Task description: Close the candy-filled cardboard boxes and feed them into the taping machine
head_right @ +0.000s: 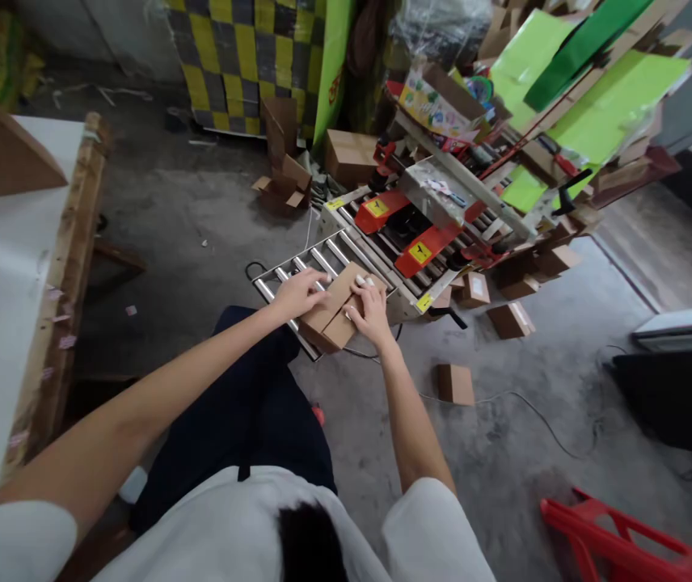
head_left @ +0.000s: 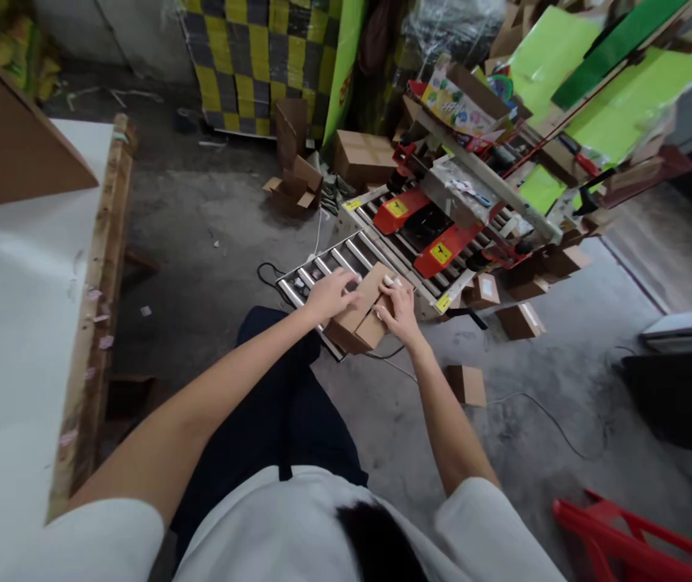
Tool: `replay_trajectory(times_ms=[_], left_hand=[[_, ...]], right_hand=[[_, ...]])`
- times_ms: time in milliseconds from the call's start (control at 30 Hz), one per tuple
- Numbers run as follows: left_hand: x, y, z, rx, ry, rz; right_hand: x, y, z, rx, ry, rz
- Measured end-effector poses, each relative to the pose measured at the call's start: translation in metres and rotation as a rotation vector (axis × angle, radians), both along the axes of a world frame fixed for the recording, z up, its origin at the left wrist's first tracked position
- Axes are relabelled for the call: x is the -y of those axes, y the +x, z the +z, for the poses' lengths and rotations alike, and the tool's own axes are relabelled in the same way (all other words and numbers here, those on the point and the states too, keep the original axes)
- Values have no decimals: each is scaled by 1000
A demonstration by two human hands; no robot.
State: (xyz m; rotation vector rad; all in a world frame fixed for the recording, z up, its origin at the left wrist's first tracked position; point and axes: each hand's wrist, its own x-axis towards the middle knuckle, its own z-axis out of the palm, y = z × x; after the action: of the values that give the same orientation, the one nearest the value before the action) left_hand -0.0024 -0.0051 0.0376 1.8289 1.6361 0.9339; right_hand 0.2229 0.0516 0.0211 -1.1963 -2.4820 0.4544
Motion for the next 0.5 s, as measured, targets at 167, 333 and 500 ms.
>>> replay_trajectory(times_ms=[167,333,500], left_hand=[[-22,21,-31,433,-162,-74],[-11,38,-46,535,-125,86],[-8,16,-45,474,66,288]], right_hand=[[38,-16,8,141,35,-96],[79,-29,10,266,132,38],[-30,-22,8,53,125,19]])
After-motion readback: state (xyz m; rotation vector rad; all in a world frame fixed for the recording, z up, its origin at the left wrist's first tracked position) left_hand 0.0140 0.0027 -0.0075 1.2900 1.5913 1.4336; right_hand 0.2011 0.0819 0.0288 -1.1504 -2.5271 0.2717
